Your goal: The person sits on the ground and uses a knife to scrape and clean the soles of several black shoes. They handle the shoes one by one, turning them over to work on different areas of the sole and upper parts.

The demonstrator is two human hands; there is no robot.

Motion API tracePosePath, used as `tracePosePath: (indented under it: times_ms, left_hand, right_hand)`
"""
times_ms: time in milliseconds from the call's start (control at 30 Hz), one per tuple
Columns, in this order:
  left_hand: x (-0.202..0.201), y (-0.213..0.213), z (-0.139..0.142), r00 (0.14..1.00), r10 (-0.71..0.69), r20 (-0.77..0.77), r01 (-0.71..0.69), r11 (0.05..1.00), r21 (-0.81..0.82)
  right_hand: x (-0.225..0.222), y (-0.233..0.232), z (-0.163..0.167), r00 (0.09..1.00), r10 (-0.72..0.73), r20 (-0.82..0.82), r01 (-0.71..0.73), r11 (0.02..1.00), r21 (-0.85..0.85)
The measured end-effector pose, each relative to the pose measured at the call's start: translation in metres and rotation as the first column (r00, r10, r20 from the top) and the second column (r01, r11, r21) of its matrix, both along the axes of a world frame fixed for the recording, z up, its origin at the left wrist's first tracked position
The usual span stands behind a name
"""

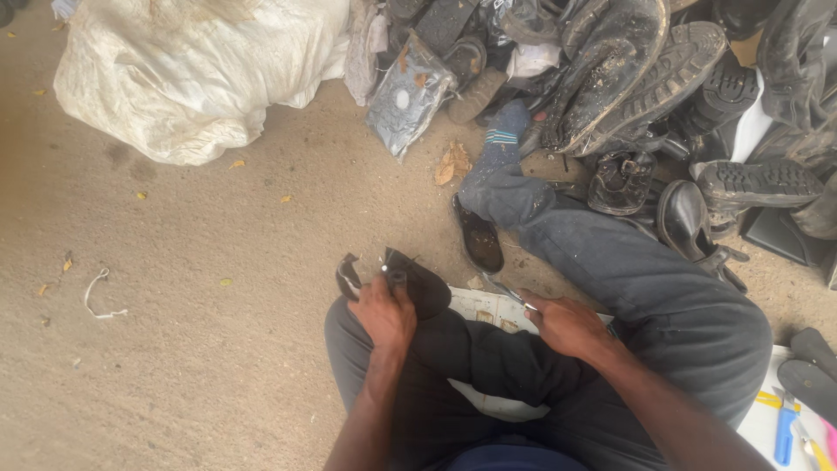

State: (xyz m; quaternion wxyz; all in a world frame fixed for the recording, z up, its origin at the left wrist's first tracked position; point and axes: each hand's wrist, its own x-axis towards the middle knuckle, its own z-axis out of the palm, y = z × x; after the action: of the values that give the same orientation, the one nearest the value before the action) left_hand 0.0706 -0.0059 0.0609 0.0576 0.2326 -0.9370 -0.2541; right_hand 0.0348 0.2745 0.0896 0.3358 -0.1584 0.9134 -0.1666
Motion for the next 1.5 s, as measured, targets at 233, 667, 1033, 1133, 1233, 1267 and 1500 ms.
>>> tracePosePath:
  times_ms: [233, 667, 1033, 1133, 1233, 1267, 1500]
  left_hand:
    - [-0.071, 0.015, -0.036, 0.938, 0.046, -0.345, -0.095, 0.988, -0.126]
    - [-0.077, 0.066, -0.053, 0.923, -0.315, 0.222, 0.338, 0.938, -0.073]
    - [-0.101, 0.073, -0.063, 0.961, -0.211, -0.178, 0.211, 0.977, -0.015]
    - [-0.108, 0.076, -0.059, 0.968, -0.202, -0.148, 0.176, 0.969, -0.174]
    - [-0.108, 0.086, -0.056, 0.945, -0.261, -0.199, 0.190, 0.929, -0.318]
    - [-0.105, 0.088, -0.057, 0.933, -0.288, -0.217, 0.203, 0.917, -0.345]
    - [-0.080, 0.044, -0.045, 0.937, 0.217, -0.273, -0.232, 0.973, -0.021]
  right_hand:
    - [0.007, 0.014, -0.004, 0.862, -0.334, 0.383, 0.357, 0.934, 0.012]
    - [-0.028, 0.017, -0.087, 0.924, -0.372, 0.083, 0.381, 0.896, -0.227]
    - [-0.032, 0.006, -0.077, 0.930, -0.366, 0.022, 0.354, 0.881, -0.314]
    - [-0.029, 0.003, -0.069, 0.943, -0.332, 0.024, 0.327, 0.912, -0.248]
    - [-0.027, -0.003, -0.053, 0.939, -0.340, 0.049, 0.341, 0.908, -0.242]
    - [-0.025, -0.003, -0.047, 0.936, -0.347, 0.062, 0.351, 0.903, -0.247]
    - [0.000, 0.022, -0.015, 0.976, -0.219, 0.008, 0.212, 0.935, -0.283]
